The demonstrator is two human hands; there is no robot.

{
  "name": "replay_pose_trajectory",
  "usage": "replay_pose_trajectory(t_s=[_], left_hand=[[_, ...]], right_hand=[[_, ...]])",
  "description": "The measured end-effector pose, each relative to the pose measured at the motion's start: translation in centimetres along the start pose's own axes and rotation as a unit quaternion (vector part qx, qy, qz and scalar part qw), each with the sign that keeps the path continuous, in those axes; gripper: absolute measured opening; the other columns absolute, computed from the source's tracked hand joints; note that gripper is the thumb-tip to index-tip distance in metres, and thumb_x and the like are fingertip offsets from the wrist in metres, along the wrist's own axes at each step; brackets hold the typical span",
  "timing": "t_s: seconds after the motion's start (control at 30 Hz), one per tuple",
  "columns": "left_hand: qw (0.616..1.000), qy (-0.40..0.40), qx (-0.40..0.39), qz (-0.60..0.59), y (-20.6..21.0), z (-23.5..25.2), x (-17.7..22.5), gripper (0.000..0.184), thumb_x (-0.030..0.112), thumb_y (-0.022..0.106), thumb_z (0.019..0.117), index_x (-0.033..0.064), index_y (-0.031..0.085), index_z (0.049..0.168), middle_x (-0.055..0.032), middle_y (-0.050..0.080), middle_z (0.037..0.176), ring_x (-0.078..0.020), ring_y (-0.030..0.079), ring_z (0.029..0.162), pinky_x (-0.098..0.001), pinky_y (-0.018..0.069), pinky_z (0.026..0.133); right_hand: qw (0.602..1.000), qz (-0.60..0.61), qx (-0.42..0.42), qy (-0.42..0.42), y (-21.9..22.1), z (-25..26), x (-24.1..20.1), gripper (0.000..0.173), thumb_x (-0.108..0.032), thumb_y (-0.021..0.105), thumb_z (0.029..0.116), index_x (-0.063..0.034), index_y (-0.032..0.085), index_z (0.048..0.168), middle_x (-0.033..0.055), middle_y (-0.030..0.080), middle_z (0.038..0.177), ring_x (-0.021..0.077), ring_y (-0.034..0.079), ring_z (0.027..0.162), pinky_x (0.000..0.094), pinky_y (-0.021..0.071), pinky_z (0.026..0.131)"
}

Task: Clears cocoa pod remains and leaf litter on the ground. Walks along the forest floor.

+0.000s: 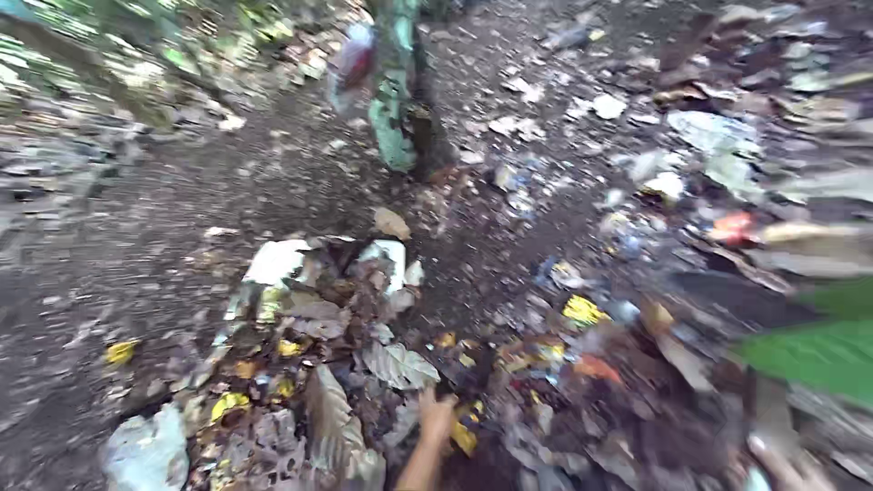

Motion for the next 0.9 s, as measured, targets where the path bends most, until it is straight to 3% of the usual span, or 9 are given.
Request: replay_pose_trajectory(t_s=[0.07,0.17,0.27,0.43,0.53,0.6,0.67,0.73,0.9], left_hand=[[0.998,0.042,-0.002,0.037,-2.1,-1.2,1.3,0.04,0.013,0.069,0.0933,0.0001,0.064,0.131,-0.0228,0.064,0.132,-0.0339,0.061,0.124,-0.0533,0.0488,0.106],[0.993,0.091,0.035,0.07,-5.1,-1.0,1.9,0.035,0.014,0.058,0.1017,-0.0049,0.062,0.13,-0.0251,0.063,0.131,-0.0344,0.06,0.124,-0.0526,0.0468,0.108],[0.989,0.07,0.091,0.091,-6.6,-0.5,2.6,0.036,0.019,0.052,0.106,-0.0084,0.063,0.126,-0.0281,0.063,0.127,-0.0364,0.059,0.122,-0.0545,0.043,0.108],[0.975,0.142,0.155,0.078,-6.4,-1.0,4.5,0.032,0.019,0.053,0.1036,-0.0085,0.061,0.119,-0.0204,0.066,0.1,-0.0255,0.063,0.091,-0.0459,0.0506,0.086],[0.977,0.17,0.124,0.034,-6.0,0.6,5.2,0.051,0.027,0.054,0.1049,-0.0106,0.048,0.139,-0.0304,0.057,0.133,-0.034,0.058,0.123,-0.0467,0.0462,0.106],[0.993,0.108,0.05,0.006,-4.7,2.6,5.1,0.076,0.043,0.052,0.1045,-0.0008,0.025,0.16,-0.0318,0.024,0.163,-0.0421,0.028,0.151,-0.0557,0.028,0.122],[0.998,0.045,-0.011,-0.034,-1.8,4.2,4.7,0.084,0.054,0.049,0.1035,0.0096,0.014,0.165,-0.0273,0.014,0.168,-0.0418,0.022,0.153,-0.0605,0.029,0.12],[0.996,0.03,-0.051,-0.072,1.8,5.4,4.2,0.085,0.057,0.053,0.1006,0.0132,0.018,0.165,-0.0274,0.017,0.167,-0.0434,0.03,0.15,-0.0607,0.0381,0.115],[0.991,0.004,-0.108,-0.081,6.6,5.2,5.1,0.08,0.053,0.061,0.0987,0.0137,0.031,0.161,-0.0258,0.017,0.167,-0.0404,0.027,0.151,-0.0576,0.0356,0.117]], right_hand=[[0.984,0.158,0.082,-0.017,-6.1,2.5,8.5,0.022,-0.026,0.033,0.1104,-0.011,0.048,0.116,-0.0084,0.061,0.076,0.0034,0.061,0.062,0.0244,0.057,0.061],[0.943,0.253,0.208,0.051,-7.9,0.2,14.2,0.028,-0.027,0.029,0.1122,-0.0112,0.051,0.105,-0.003,0.064,0.072,0.0099,0.065,0.062,0.03,0.0597,0.06],[0.929,0.293,0.197,0.115,-3.6,-1.7,17.9,0.022,-0.025,0.031,0.1119,-0.0089,0.046,0.114,0.0004,0.065,0.073,0.0139,0.068,0.064,0.0346,0.0609,0.063],[0.96,0.174,0.093,0.201,7.4,-3.1,18.5,0.025,-0.005,0.046,0.1061,0.0077,0.048,0.128,0.0135,0.066,0.081,0.02,0.068,0.066,0.038,0.0606,0.064],[0.966,0.11,0.021,0.234,10.8,-3.9,18.0,0.027,-0.011,0.054,0.106,0.0099,0.057,0.122,0.0143,0.068,0.084,0.0195,0.068,0.072,0.0383,0.0597,0.073],[0.968,0.081,-0.003,0.238,11.4,-4.1,17.2,0.025,-0.012,0.055,0.1057,0.0086,0.06,0.12,0.0132,0.069,0.084,0.0182,0.068,0.072,0.0366,0.0598,0.074],[0.969,0.08,-0.01,0.235,11.4,-4.0,16.5,0.023,-0.009,0.056,0.1047,0.0087,0.059,0.119,0.0133,0.069,0.083,0.0182,0.068,0.071,0.0358,0.0603,0.072],[0.969,0.085,-0.02,0.229,11.4,-4.0,16.1,0.022,-0.009,0.056,0.1042,0.0095,0.061,0.116,0.0139,0.07,0.082,0.0192,0.069,0.07,0.0364,0.0613,0.07],[0.96,0.006,-0.107,0.259,12.6,-5.0,13.5,0.023,-0.012,0.059,0.1035,0.0087,0.063,0.112,0.0128,0.07,0.08,0.0194,0.07,0.07,0.0363,0.0613,0.072]])
Point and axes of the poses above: each hand's wrist, its own z-axis towards the middle knuckle, its own y-axis out of the palm, x = y × z, the point moved 2 cm from there along z, towards the middle knuckle
